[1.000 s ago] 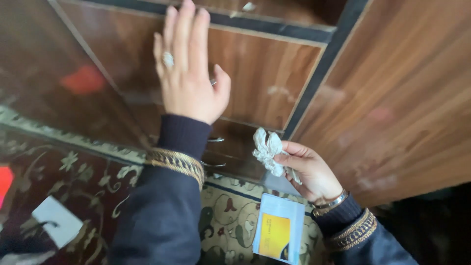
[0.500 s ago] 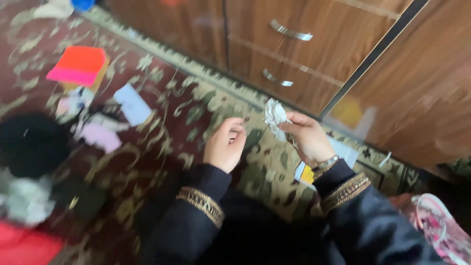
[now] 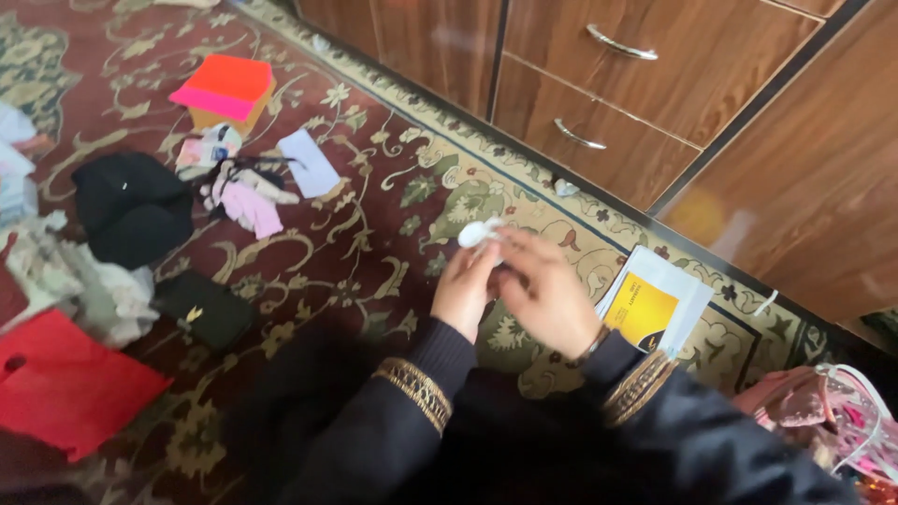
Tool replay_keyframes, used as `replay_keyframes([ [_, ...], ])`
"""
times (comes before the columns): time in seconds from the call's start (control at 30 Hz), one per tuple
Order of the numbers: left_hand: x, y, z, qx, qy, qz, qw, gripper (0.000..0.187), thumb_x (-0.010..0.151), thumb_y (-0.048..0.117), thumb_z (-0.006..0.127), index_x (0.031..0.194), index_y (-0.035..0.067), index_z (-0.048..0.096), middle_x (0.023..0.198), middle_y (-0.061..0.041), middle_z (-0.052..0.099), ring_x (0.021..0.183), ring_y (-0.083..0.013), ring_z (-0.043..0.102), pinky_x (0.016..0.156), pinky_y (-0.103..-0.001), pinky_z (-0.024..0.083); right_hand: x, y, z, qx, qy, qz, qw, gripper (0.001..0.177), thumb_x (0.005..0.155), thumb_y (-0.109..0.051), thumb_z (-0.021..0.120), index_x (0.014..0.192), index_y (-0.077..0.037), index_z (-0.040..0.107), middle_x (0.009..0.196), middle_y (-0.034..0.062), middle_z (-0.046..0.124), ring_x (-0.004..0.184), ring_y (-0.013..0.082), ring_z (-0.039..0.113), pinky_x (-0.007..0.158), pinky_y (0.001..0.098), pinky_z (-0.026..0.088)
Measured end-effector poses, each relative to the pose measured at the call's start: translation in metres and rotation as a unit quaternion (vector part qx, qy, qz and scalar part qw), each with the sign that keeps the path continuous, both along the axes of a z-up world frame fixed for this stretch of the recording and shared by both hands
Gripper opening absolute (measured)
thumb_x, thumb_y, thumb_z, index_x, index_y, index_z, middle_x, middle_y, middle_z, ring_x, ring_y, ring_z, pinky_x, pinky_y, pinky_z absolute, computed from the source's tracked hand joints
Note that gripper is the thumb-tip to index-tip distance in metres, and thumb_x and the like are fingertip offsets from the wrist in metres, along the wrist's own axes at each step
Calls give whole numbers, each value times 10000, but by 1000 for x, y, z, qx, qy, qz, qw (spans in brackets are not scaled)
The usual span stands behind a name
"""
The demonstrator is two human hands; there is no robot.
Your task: Cleaning various small containers, a mirror, and a wallet with a cloth before placing them back into a wooden drawer.
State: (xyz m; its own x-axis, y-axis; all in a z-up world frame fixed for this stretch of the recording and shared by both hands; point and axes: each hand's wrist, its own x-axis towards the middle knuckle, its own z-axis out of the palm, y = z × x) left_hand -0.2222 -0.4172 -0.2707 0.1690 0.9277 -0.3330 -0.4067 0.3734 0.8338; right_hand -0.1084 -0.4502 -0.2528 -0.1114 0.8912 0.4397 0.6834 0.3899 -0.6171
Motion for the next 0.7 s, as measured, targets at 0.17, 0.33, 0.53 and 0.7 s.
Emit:
replay_keyframes([
  [0.17,-7,16,-35,-5,-37,-9,999,313,982,179,651,1240,2,664,1133,-183,635,960,-361,702,877,-493,616,10,-1,-29,-63,178,-26,982,401,894,1,564,1265,-41,710,1306,146,670,1204,327,607,1018,484,499],
  [0.33,4,30,-66,3,-31,-72,997,234,1025,182,598,1136,12,714,1106,-166,626,982,-399,736,901,-509,622,28,-3,-51,-114,407,-125,897,236,1002,-28,578,1148,-33,763,992,28,740,895,53,614,873,252,571],
  [0.53,7,21,-71,-15,-9,-102,995,203,1033,170,594,1151,39,694,1163,-166,618,1051,-395,717,953,-510,610,28,0,-88,-123,462,-117,870,334,888,51,686,1203,-47,734,958,1,692,873,39,588,798,200,526],
  [0.7,17,12,-87,15,67,-162,984,428,869,94,800,1264,81,634,1240,-182,648,1128,-368,687,978,-520,587,38,0,-116,-176,363,-130,906,613,831,-40,793,1394,-89,556,1324,160,642,1244,248,576,996,407,564],
])
